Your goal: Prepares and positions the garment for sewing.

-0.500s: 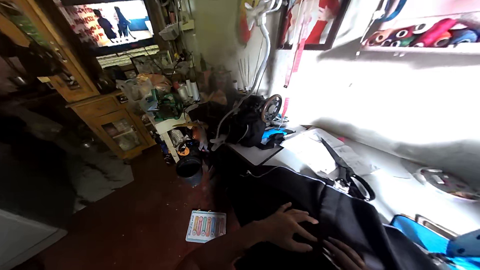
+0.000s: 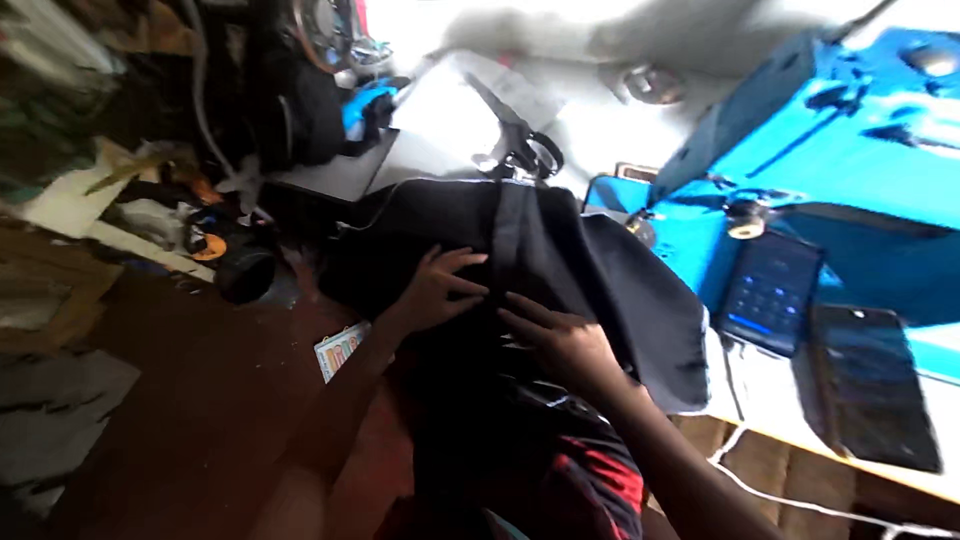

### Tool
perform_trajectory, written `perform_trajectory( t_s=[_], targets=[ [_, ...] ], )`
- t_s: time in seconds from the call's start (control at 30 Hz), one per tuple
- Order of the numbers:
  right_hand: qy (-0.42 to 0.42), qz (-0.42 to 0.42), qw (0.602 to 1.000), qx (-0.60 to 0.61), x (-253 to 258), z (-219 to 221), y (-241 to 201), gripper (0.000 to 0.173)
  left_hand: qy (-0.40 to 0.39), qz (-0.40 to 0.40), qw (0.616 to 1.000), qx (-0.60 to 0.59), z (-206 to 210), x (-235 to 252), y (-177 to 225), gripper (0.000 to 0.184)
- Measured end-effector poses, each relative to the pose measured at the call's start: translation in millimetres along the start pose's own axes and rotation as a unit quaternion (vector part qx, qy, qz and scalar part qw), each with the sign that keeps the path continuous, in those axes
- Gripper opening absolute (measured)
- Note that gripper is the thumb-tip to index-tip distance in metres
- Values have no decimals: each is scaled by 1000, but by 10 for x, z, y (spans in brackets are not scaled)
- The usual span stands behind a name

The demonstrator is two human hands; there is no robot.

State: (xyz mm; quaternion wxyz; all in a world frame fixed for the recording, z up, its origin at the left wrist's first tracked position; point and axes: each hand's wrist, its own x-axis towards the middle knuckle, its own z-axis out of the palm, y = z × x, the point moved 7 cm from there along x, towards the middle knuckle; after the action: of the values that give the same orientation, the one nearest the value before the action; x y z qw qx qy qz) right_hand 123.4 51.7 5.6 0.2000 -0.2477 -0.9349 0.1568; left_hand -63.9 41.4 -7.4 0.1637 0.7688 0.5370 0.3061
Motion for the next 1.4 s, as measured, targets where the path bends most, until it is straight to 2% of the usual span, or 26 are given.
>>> perform_trajectory(
  t_s=[0.2, 0.37, 0.57, 0.67, 0.83, 0.97, 1.07, 1.2, 1.4],
  targets=[
    [11, -14, 1000, -23, -72, 17, 7, 37, -12, 2, 999, 38, -11, -3, 55, 23],
    [22, -29, 999, -16, -75, 10, 14, 35, -30, 16, 992, 118, -1, 95, 55, 31],
    [23, -36, 999, -24, -67, 15, 22, 34, -64, 16, 979, 193, 0, 438, -73, 34],
    [24, -37, 999, -30, -62, 16, 17, 34, -45, 1, 976, 215, -14, 653, -176, 34],
    [23, -39, 999, -25, -75, 2, -12, 34, -41, -39, 982, 181, -14, 948, -405, 39],
    [-17, -43, 999, 19, -126, -72, -99, 32, 10, -79, 995, 59, -45, 934, -377, 37],
    [11, -63, 998, 8, -9, -151, -164, 30, 27, -87, 996, 3, -92, 1009, -383, 45],
    [27, -88, 995, -45, 145, 15, -186, 32, 56, -40, 997, 44, -77, 1163, -431, 35],
    [22, -90, 993, -80, 50, 227, -154, 39, 73, -62, 992, 79, -44, 1216, -502, 34]
  ],
)
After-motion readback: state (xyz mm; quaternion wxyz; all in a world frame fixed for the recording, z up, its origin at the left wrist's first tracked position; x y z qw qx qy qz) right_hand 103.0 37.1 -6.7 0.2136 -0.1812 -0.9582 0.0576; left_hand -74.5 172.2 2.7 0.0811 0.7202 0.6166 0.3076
